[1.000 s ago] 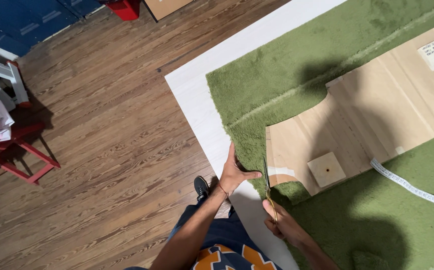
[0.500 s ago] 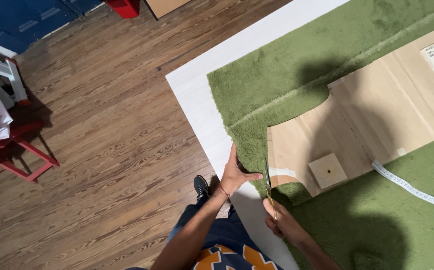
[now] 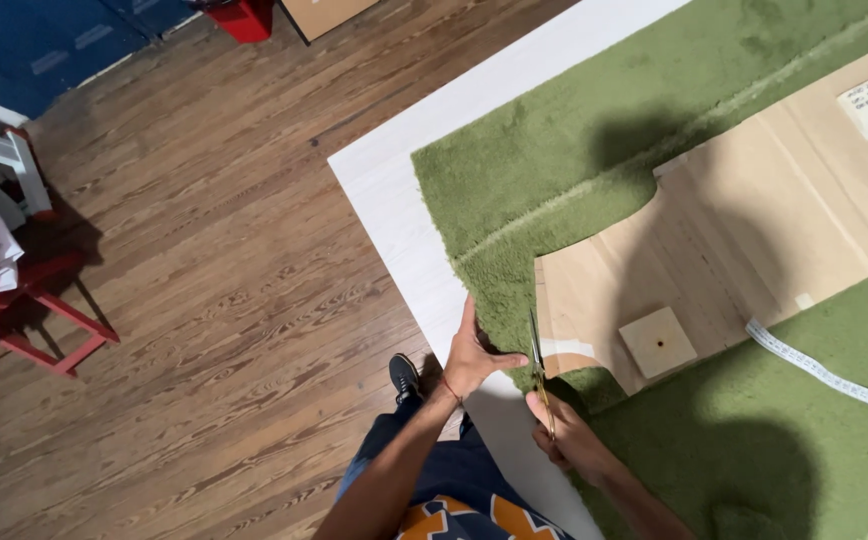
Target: Measure and cut green fabric according to a cardboard template using scissors and a measuring tape.
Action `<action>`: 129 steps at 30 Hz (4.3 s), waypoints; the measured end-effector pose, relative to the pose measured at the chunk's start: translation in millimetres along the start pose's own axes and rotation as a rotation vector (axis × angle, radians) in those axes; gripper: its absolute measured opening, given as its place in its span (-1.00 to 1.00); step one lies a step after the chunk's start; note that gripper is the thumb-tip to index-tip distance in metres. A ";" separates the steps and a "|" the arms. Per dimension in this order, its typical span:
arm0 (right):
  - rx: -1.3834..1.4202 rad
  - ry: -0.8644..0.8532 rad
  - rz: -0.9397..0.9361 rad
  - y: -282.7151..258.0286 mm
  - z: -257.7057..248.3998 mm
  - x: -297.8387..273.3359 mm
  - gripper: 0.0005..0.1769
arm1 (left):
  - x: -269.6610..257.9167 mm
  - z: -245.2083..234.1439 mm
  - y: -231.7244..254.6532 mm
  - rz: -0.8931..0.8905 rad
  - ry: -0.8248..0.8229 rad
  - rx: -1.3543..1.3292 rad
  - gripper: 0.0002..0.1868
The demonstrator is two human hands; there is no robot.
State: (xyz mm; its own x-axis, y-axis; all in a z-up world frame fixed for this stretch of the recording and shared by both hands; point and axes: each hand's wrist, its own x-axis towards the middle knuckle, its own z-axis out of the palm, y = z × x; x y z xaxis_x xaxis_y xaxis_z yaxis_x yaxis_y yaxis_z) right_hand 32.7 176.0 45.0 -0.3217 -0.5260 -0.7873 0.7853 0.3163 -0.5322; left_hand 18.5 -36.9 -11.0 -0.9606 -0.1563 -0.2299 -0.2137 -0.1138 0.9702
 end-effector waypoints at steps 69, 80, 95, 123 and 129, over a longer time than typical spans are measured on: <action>-1.013 1.349 -0.539 -36.2 -105.3 -22.6 -0.06 | 45.0 26.9 72.6 0.585 -0.322 1.466 0.04; -1.052 1.225 -0.728 -107.9 -75.2 1.0 -0.03 | 47.1 25.9 64.3 0.557 -0.353 1.541 0.08; -0.965 1.178 -0.536 -107.7 -63.4 -20.5 -0.08 | 41.0 17.5 56.0 0.636 -0.271 1.457 0.04; 0.165 -0.327 0.018 18.2 -42.3 -19.6 -0.41 | -6.7 2.7 51.1 0.689 -0.048 1.122 -0.71; 0.076 -0.393 0.044 22.3 -34.3 -16.0 -0.38 | -5.8 1.0 61.1 0.638 -0.024 1.004 -0.70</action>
State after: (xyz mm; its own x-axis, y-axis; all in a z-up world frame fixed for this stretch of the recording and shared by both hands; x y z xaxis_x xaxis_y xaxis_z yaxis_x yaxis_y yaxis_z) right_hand 37.2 218.6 35.1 -0.0721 -0.7799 -0.6218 0.8356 0.2931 -0.4646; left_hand 10.8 -42.0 49.6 -0.9447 0.1138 0.3077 0.2710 0.7991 0.5366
